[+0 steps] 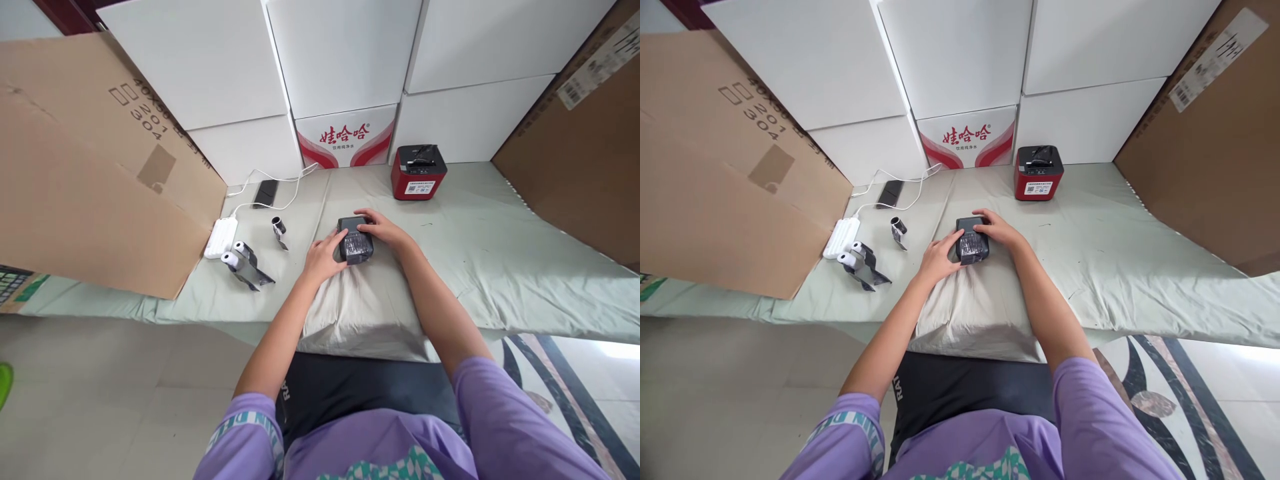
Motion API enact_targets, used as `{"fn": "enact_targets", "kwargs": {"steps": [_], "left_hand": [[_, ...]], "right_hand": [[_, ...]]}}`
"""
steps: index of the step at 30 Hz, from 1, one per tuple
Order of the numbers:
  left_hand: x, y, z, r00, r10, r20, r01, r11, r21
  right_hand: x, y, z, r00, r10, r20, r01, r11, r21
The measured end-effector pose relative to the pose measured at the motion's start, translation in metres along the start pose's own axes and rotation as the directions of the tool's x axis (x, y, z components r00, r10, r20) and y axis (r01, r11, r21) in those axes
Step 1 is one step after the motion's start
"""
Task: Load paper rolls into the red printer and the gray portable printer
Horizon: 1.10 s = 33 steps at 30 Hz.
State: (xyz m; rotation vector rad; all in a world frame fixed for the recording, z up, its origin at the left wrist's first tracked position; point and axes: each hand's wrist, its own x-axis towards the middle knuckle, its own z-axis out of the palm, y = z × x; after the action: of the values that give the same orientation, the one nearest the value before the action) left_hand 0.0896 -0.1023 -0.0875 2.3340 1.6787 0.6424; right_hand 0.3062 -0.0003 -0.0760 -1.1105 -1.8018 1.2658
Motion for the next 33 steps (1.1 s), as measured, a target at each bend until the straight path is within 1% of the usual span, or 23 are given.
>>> {"fn": "enact_targets", "kwargs": {"steps": [3, 6, 8, 11, 14, 16, 17, 19, 22, 25, 27, 29, 31, 33], "left_hand": [[0.000, 0.002, 0.001, 0.999, -0.040, -0.012, 0.040, 0.999, -0.013], [-0.001, 0.002, 0.002, 0.999, -0.029, -0.026, 0.029, 0.999, -0.015], [-0.001, 0.000, 0.004, 1.000, -0.008, -0.028, 0.007, 1.000, -0.012], [-0.001, -0.003, 0.006, 0.999, 0.035, -0.021, -0.035, 0.999, -0.025], [-0.001, -0.001, 0.005, 0.998, 0.048, -0.034, -0.050, 0.998, -0.045], [0.000, 0.004, 0.003, 0.997, 0.051, -0.059, -0.054, 0.998, -0.045], [0.001, 0.009, 0.001, 0.995, 0.061, -0.075, -0.064, 0.997, -0.044], [0.007, 0.023, 0.000, 0.991, 0.094, -0.099, -0.098, 0.994, -0.041], [0.026, 0.053, 0.007, 0.987, 0.138, -0.079, -0.141, 0.990, -0.023], [0.055, 0.086, 0.030, 0.981, 0.192, -0.004, -0.192, 0.981, -0.024], [0.074, 0.107, 0.051, 0.968, 0.246, 0.041, -0.244, 0.969, -0.050], [0.086, 0.124, 0.072, 0.956, 0.284, 0.068, -0.278, 0.957, -0.082], [0.091, 0.136, 0.088, 0.953, 0.292, 0.081, -0.283, 0.953, -0.103], [0.091, 0.139, 0.094, 0.949, 0.298, 0.101, -0.286, 0.951, -0.115]], "right_hand": [[-0.002, 0.000, 0.001, 1.000, -0.029, 0.008, 0.029, 0.999, 0.013], [-0.004, 0.004, 0.003, 0.999, -0.036, -0.020, 0.037, 0.999, 0.024], [-0.004, 0.008, 0.008, 0.997, -0.043, -0.059, 0.043, 0.999, 0.006], [-0.004, 0.013, 0.023, 0.986, -0.072, -0.149, 0.064, 0.996, -0.058], [-0.007, 0.010, 0.035, 0.967, -0.090, -0.238, 0.072, 0.994, -0.085], [-0.012, 0.002, 0.035, 0.958, -0.098, -0.269, 0.085, 0.995, -0.060], [-0.016, -0.002, 0.031, 0.955, -0.101, -0.279, 0.093, 0.995, -0.040], [-0.025, -0.010, 0.016, 0.949, -0.095, -0.302, 0.103, 0.995, 0.011], [-0.041, -0.009, -0.020, 0.928, -0.043, -0.369, 0.081, 0.993, 0.088], [-0.056, 0.009, -0.061, 0.884, 0.011, -0.467, 0.038, 0.995, 0.095], [-0.067, 0.026, -0.086, 0.846, 0.029, -0.533, 0.008, 0.998, 0.067], [-0.078, 0.042, -0.105, 0.812, 0.040, -0.582, -0.019, 0.999, 0.042], [-0.088, 0.055, -0.120, 0.800, 0.070, -0.596, -0.056, 0.998, 0.042], [-0.092, 0.062, -0.134, 0.808, 0.096, -0.581, -0.091, 0.995, 0.037]]}}
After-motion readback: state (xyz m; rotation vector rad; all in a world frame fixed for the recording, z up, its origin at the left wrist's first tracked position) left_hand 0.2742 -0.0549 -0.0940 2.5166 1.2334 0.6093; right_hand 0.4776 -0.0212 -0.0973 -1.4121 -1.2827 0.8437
